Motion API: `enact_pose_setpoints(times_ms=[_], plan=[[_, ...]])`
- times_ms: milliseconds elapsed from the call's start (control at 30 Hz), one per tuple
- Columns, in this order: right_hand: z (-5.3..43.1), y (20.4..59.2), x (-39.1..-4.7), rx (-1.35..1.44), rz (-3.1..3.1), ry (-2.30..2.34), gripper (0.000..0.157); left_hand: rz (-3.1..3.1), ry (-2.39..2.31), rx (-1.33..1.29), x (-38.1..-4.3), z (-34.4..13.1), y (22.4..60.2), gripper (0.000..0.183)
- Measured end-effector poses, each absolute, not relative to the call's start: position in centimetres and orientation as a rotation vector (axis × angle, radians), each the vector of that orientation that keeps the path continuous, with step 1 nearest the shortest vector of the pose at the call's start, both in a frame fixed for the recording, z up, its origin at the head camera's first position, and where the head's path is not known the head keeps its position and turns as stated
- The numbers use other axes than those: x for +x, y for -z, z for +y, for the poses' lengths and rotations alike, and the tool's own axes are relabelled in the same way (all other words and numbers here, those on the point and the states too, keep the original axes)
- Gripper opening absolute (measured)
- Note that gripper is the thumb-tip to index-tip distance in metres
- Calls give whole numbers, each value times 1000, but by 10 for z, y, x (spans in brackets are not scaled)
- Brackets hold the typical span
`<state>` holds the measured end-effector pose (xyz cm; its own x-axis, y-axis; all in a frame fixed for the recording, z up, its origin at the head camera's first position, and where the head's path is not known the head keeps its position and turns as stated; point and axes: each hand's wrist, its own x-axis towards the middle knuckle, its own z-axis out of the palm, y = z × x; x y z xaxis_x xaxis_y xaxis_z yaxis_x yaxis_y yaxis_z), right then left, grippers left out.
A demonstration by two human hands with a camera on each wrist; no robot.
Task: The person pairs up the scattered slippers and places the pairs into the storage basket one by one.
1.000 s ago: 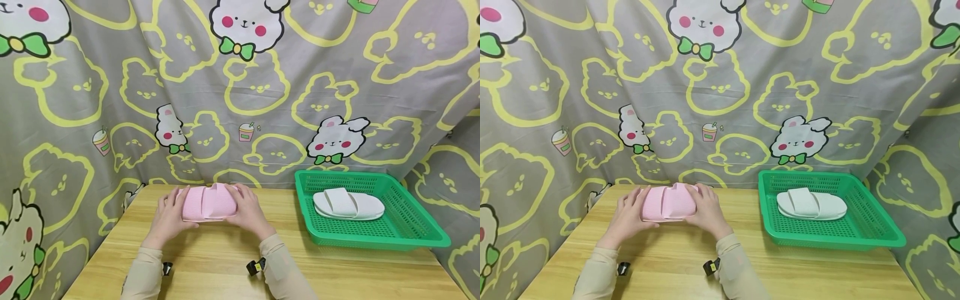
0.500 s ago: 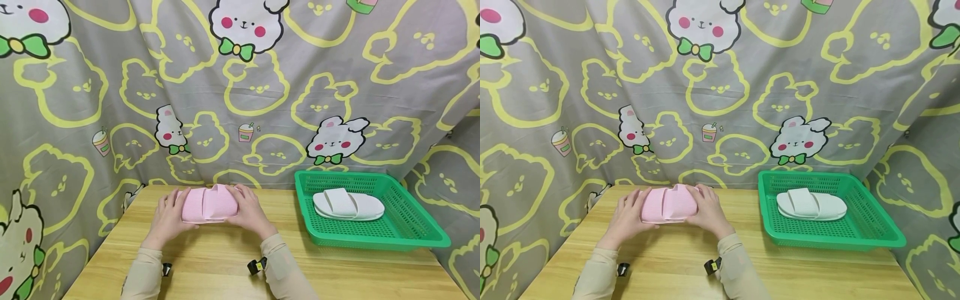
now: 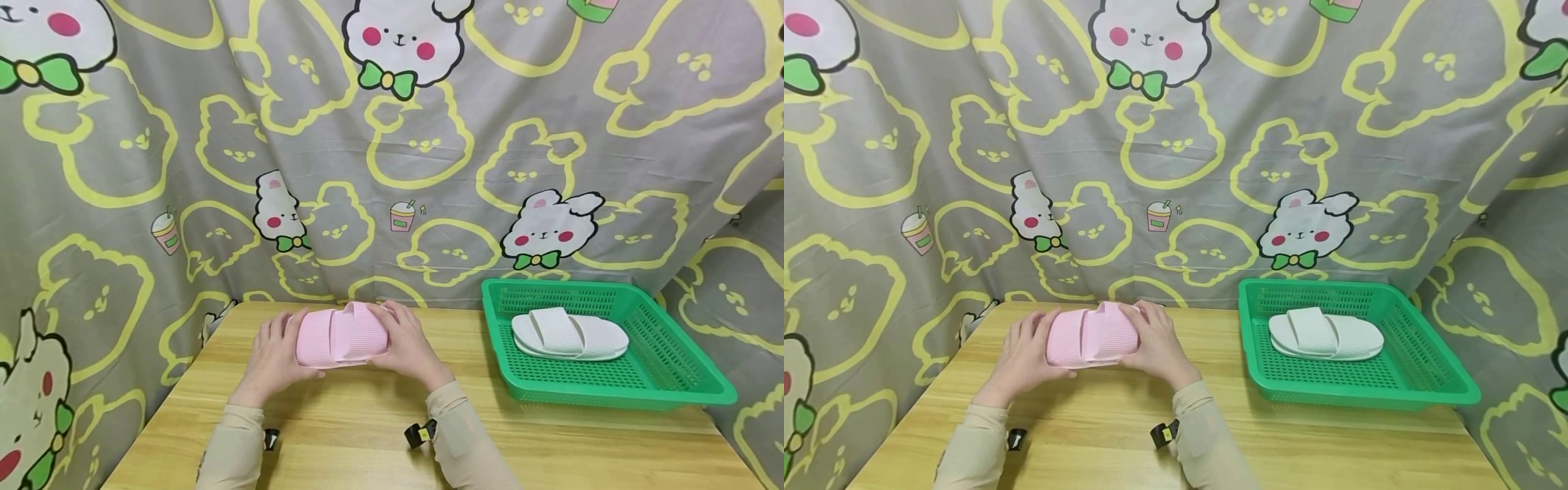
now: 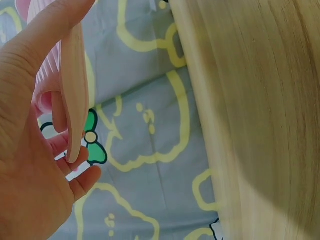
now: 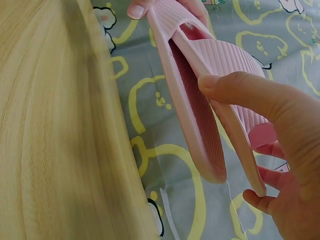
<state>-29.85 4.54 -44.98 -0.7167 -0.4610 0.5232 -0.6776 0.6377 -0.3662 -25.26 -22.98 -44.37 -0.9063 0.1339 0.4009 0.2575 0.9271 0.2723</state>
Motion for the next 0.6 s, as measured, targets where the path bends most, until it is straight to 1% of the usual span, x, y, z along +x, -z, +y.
enact_pose_setpoints(times_ms=[600], plan=[[48,449,-299,931,-2507,-783,103,-2686,483,-388,-256,-230,445,122]])
